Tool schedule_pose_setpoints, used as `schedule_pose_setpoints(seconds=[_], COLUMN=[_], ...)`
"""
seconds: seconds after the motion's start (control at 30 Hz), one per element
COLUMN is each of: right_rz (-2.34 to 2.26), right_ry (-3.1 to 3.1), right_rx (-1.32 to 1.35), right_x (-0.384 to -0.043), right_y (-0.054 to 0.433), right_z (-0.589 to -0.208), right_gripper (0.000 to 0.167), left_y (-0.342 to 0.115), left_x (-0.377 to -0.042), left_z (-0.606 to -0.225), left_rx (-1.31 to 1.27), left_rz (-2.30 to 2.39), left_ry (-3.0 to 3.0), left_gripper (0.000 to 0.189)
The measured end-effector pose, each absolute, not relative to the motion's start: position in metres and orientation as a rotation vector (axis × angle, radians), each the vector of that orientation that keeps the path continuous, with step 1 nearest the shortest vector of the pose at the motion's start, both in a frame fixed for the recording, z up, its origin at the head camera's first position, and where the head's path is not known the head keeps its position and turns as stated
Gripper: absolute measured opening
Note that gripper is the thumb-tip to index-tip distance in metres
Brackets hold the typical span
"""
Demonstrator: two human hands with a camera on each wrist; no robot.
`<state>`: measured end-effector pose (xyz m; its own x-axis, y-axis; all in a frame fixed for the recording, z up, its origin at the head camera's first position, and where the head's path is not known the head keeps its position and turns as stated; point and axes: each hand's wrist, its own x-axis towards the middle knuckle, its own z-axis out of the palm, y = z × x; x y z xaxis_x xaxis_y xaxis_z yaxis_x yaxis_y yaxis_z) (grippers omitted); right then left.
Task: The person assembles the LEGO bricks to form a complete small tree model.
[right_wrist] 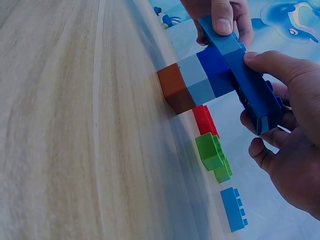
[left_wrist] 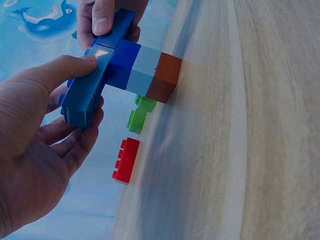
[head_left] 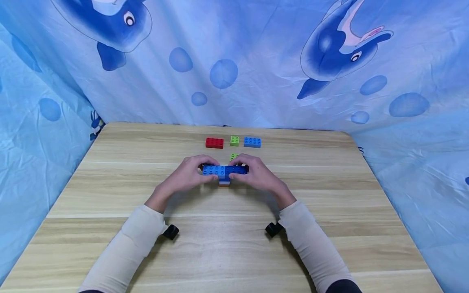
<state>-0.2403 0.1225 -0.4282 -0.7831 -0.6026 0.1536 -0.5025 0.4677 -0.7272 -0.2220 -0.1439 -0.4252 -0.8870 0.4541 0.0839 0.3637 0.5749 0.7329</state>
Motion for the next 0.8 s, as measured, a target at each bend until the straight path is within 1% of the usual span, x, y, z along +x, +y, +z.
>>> schedule_pose_setpoints(seconds=[0.8], right_rz=[-1.203], right_ry=[2.587], right_rx=[-0.952], right_x=[-0.2397], right_y=[0.1233], right_z=[-0.4283], right_gripper=[0.031], left_y=[-0.1439], left_x=[-0.2212], left_z=[-0.4244], left_rx=[0.702], left_rz=[1.205], left_ry=[2.689], left_gripper=[0.033])
